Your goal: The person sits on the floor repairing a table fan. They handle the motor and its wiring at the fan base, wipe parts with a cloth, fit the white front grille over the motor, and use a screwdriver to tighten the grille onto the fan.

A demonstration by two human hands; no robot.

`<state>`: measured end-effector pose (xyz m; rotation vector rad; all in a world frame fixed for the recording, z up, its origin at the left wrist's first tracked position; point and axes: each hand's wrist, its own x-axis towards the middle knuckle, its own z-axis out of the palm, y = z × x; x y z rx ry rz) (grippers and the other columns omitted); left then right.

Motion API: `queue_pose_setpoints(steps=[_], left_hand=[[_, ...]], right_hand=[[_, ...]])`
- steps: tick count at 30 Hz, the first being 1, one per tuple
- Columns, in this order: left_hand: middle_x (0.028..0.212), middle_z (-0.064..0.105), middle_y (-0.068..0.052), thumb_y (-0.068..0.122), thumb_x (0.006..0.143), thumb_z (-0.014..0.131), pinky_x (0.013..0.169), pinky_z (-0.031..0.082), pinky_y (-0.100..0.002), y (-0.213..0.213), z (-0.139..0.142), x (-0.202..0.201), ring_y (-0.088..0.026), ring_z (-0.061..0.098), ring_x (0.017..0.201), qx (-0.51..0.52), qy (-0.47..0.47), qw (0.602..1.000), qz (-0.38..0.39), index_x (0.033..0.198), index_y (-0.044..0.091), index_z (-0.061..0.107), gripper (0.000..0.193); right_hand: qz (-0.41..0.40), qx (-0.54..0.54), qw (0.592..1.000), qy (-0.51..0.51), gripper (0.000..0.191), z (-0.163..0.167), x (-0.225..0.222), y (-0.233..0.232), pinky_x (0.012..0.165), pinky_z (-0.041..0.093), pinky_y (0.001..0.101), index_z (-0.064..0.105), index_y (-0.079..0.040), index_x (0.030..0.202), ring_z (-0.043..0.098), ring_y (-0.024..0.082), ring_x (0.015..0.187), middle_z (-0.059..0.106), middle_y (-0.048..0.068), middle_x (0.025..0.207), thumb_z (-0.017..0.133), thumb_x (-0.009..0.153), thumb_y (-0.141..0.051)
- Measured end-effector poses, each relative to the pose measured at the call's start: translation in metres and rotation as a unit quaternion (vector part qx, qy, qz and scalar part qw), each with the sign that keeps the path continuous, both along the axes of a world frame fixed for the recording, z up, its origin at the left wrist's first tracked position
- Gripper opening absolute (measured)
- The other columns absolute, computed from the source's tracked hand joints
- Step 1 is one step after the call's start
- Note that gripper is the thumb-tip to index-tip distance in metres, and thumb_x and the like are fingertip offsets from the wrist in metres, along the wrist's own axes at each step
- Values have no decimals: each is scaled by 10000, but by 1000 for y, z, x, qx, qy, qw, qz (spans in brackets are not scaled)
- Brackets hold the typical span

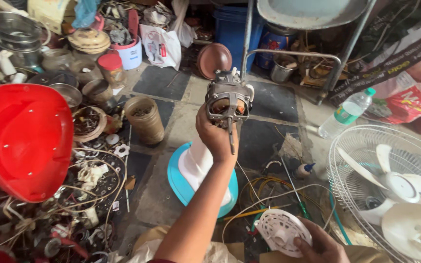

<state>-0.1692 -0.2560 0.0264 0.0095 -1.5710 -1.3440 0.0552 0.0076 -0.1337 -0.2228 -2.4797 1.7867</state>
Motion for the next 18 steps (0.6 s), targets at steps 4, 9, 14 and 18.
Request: queue_pose_setpoints(steps=[4, 9, 14, 18], left_hand=[[1221, 634, -221, 108, 773, 794, 1030, 452, -513, -1, 2, 1, -437, 599, 1152, 25, 13, 998, 55, 1264, -44, 569, 561], [1206, 634, -226, 67, 775, 762, 1028, 454, -522, -12, 5, 3, -444, 593, 1151, 9, 18, 994, 105, 1271, -32, 550, 548], [1124, 606, -233, 216, 685, 918, 928, 467, -512, -48, 5, 12, -447, 586, 1059, -83, -63, 994, -20, 1190, -27, 532, 681], [1179, 644, -180, 193, 802, 882, 990, 504, -464, -95, 3, 22, -389, 616, 1136, -209, -46, 967, -141, 1197, 31, 613, 505]], right_hand=[[35, -37, 997, 66, 577, 23, -7, -4, 978, 529, 334, 589, -21, 1411, 704, 189, 1121, 773, 161, 1187, 713, 847, -33], [45, 87, 990, 98, 462, 99, -27, -34, 857, 555, 309, 593, -44, 1314, 711, 157, 1003, 748, 113, 1095, 679, 861, -35], [88, 115, 961, 235, 348, 177, -70, -83, 879, 555, 285, 622, 0, 1281, 679, 137, 1006, 727, 80, 1096, 697, 944, -39], [164, 107, 939, 284, 335, 217, -98, -124, 947, 555, 273, 613, 8, 1386, 668, 122, 1076, 706, 75, 1179, 697, 1063, -29]])
